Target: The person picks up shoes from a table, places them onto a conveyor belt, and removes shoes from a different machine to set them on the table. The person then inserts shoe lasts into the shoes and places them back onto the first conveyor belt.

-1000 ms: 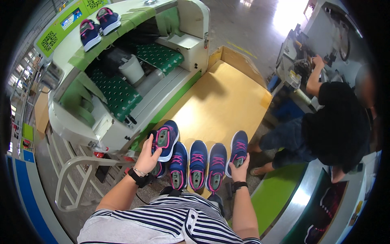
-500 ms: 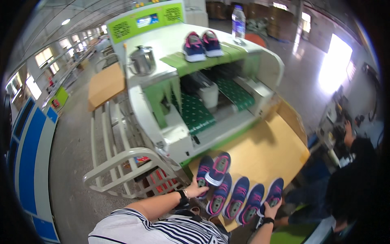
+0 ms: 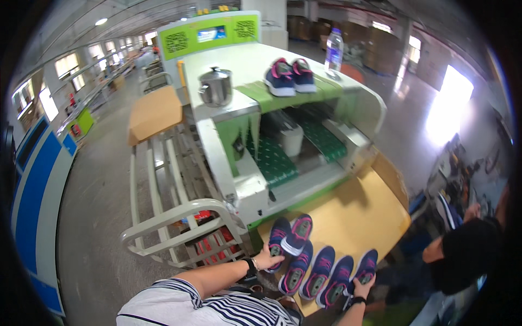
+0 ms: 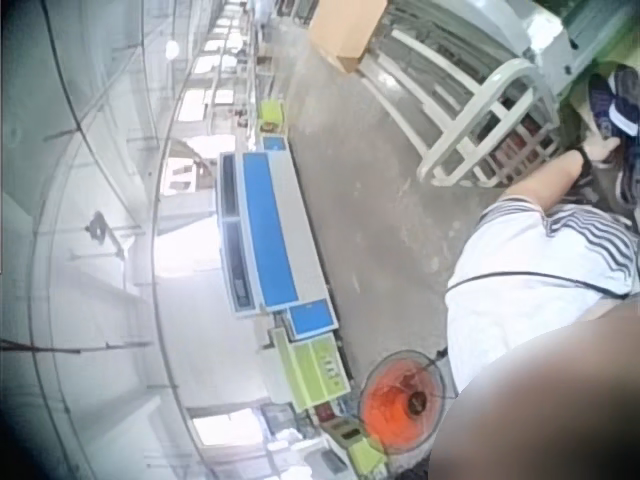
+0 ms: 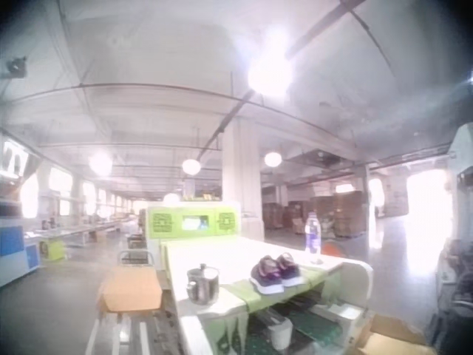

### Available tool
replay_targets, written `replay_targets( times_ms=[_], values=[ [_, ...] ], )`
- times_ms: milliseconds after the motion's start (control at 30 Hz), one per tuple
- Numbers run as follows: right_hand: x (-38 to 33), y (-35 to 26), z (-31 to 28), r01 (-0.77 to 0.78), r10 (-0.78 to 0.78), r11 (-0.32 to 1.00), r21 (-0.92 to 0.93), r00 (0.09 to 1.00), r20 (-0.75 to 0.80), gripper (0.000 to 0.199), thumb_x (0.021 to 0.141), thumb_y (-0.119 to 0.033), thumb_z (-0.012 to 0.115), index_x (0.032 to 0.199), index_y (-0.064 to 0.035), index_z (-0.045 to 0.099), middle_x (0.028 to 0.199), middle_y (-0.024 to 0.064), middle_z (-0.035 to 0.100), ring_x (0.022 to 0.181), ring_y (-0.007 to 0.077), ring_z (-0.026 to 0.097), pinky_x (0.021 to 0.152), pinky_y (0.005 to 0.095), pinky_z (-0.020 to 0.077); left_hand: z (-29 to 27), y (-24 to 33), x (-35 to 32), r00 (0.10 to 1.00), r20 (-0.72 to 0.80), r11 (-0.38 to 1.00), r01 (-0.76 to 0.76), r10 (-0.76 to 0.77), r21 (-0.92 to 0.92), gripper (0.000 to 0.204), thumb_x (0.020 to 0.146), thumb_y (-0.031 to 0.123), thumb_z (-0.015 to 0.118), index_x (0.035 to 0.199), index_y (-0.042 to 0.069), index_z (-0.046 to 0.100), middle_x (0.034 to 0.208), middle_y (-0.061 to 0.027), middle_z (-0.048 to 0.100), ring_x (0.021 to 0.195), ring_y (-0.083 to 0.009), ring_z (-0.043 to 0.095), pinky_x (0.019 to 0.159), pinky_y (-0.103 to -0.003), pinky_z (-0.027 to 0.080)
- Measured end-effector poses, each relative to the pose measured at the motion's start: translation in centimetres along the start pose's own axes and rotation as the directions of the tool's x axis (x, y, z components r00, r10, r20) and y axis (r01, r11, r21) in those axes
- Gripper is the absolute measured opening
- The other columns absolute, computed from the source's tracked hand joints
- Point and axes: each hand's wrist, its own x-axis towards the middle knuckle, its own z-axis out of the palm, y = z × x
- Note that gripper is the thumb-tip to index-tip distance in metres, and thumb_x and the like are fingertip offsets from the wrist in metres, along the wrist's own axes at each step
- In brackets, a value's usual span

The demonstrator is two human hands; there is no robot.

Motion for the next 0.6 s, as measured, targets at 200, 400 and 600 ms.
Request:
replay_targets(
  times_ms=[200, 400, 600],
  values=[
    [-0.2, -2.8, 1.5, 0.084, -0.084, 0.993, -0.081, 0.996, 0.002, 0.102, 0.066, -0.011, 0.082, 0.149, -0.0058, 0.023, 0.139, 0.0206, 0.043, 0.130, 0.0324, 0.043, 0.109, 0.0391, 0.0345, -1.9, 1.3, -0.6, 0.991, -0.032, 0.986, -0.133, 0.131, -0.104, 0.113, 0.079, 0.038, 0.077, 0.145, -0.009, -0.001, 0.141, -0.0259, 0.040, 0.130, -0.0325, 0.044, 0.110, -0.038, 0.036],
    [-1.4, -4.2, 1.8, -0.036, 0.036, 0.997, -0.062, 0.999, -0.001, 0.105, 0.066, -0.012, 0.083, 0.150, -0.0030, 0.021, 0.138, 0.0227, 0.046, 0.127, 0.0320, 0.048, 0.107, 0.0370, 0.0373, -2.6, 1.3, -0.7, 1.000, -0.027, 0.998, 0.000, 0.001, 0.058, 0.117, 0.075, 0.047, 0.079, 0.150, -0.004, 0.005, 0.146, -0.0319, 0.029, 0.137, -0.0417, 0.032, 0.113, -0.043, 0.030],
    [-1.7, -4.0, 1.5, -0.001, 0.001, 1.000, -0.007, 1.000, -0.016, 0.100, 0.066, -0.007, 0.081, 0.148, -0.0013, 0.024, 0.137, 0.0232, 0.045, 0.128, 0.0325, 0.046, 0.108, 0.0375, 0.0352, -2.7, 12.9, -4.5, 0.721, -0.364, 0.805, -0.495, 0.590, 0.325, 0.083, 0.084, 0.029, 0.072, 0.146, -0.002, 0.027, 0.142, -0.0256, 0.033, 0.133, -0.0416, 0.035, 0.112, -0.047, 0.028]
  ],
)
